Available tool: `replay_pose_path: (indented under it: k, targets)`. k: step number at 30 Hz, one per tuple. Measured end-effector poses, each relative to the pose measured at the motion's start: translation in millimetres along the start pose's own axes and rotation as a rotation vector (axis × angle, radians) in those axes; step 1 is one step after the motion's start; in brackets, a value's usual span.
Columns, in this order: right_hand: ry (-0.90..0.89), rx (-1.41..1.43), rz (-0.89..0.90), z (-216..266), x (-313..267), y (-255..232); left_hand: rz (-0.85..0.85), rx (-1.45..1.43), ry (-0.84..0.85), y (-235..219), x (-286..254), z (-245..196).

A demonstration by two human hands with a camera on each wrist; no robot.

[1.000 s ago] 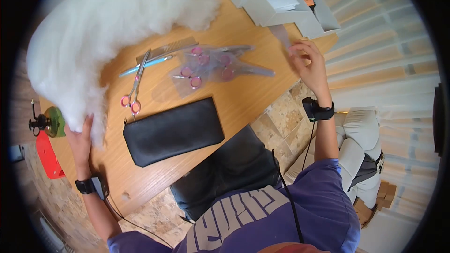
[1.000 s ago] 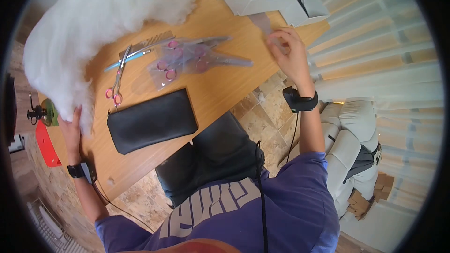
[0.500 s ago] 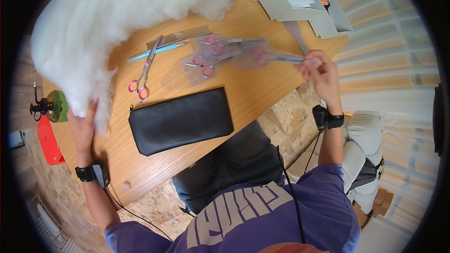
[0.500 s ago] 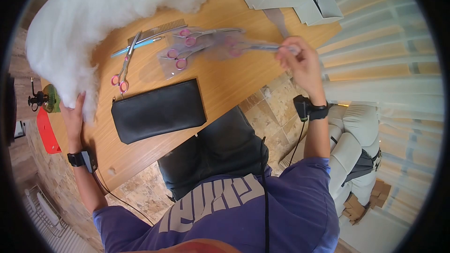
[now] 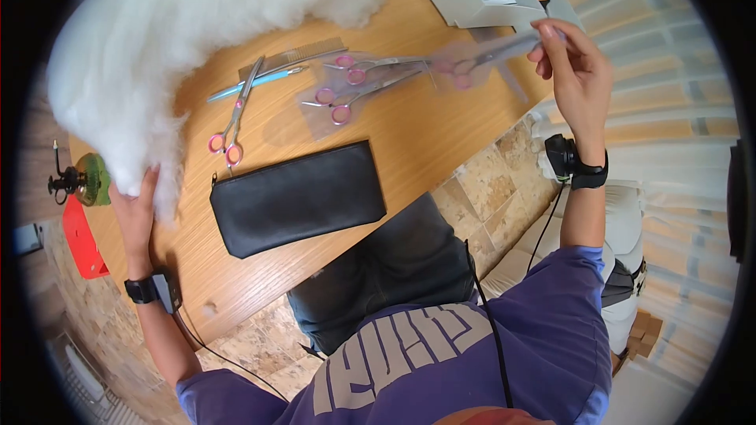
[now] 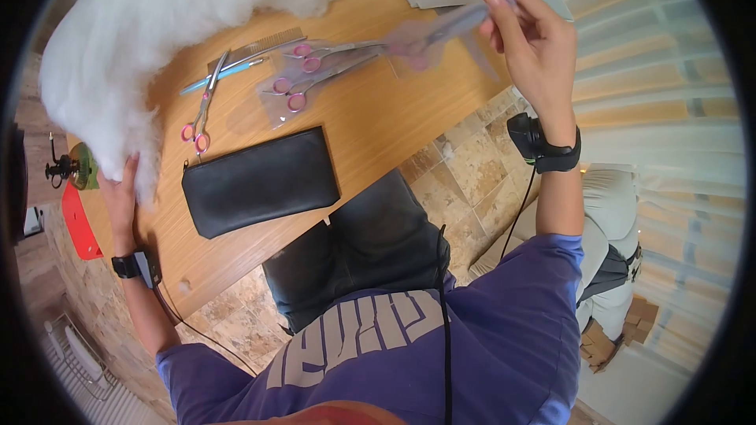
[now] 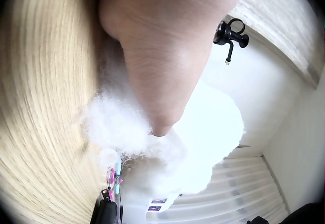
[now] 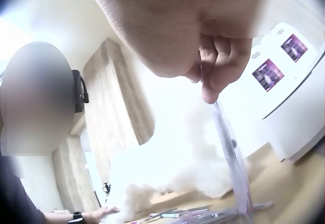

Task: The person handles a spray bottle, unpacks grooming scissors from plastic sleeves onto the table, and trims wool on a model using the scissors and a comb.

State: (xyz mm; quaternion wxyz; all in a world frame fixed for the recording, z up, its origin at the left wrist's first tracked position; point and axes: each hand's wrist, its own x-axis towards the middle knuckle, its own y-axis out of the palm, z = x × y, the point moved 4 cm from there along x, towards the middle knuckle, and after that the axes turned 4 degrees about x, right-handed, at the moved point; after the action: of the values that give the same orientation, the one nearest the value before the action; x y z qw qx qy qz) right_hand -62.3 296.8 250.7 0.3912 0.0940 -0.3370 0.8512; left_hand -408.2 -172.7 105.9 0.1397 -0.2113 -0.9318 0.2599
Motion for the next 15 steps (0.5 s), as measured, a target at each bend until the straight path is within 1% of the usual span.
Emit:
replay_pose_path:
  k: [1,3,4,6,7,9,10,11,12,13,15]
  targets:
    - [0.003,0.010,0.008,8.7,4.2,10.2,0.016,-0.002,0.019,0.1,0.1,-0.4]
    - [-0.124,-0.018,0.082,28.2,9.8,30.2,0.018,0.007,0.016,0.2,-0.8,-1.4]
    - [-0.123,-0.011,0.085,32.0,12.2,37.2,0.021,0.006,0.023,0.5,0.1,-2.2]
    - [-0.049,-0.037,0.136,34.0,18.1,51.1,0.023,0.010,0.039,-0.1,1.4,-1.4]
    - [-0.055,-0.032,0.146,34.9,20.0,54.1,0.027,0.007,0.057,0.1,1.1,-0.8]
    - [-0.079,-0.040,0.116,33.8,24.1,51.8,0.015,0.021,0.038,0.8,-0.7,-4.0]
    - [-0.085,-0.037,0.134,31.5,25.5,50.6,0.013,0.034,0.031,1.4,-0.9,-6.6]
    - [-0.060,0.016,0.084,25.9,26.2,44.7,0.002,0.032,0.015,2.3,-0.7,-8.8]
    - [-0.033,0.069,0.037,19.3,26.8,38.5,0.003,0.035,0.035,3.7,-1.0,-12.3]
    - [-0.037,0.073,0.060,13.1,26.1,34.0,0.005,0.040,0.054,3.0,-2.1,-13.2]
    - [-0.017,0.057,-0.098,-2.8,20.9,12.7,-0.001,0.049,0.037,1.4,-1.7,-8.8]
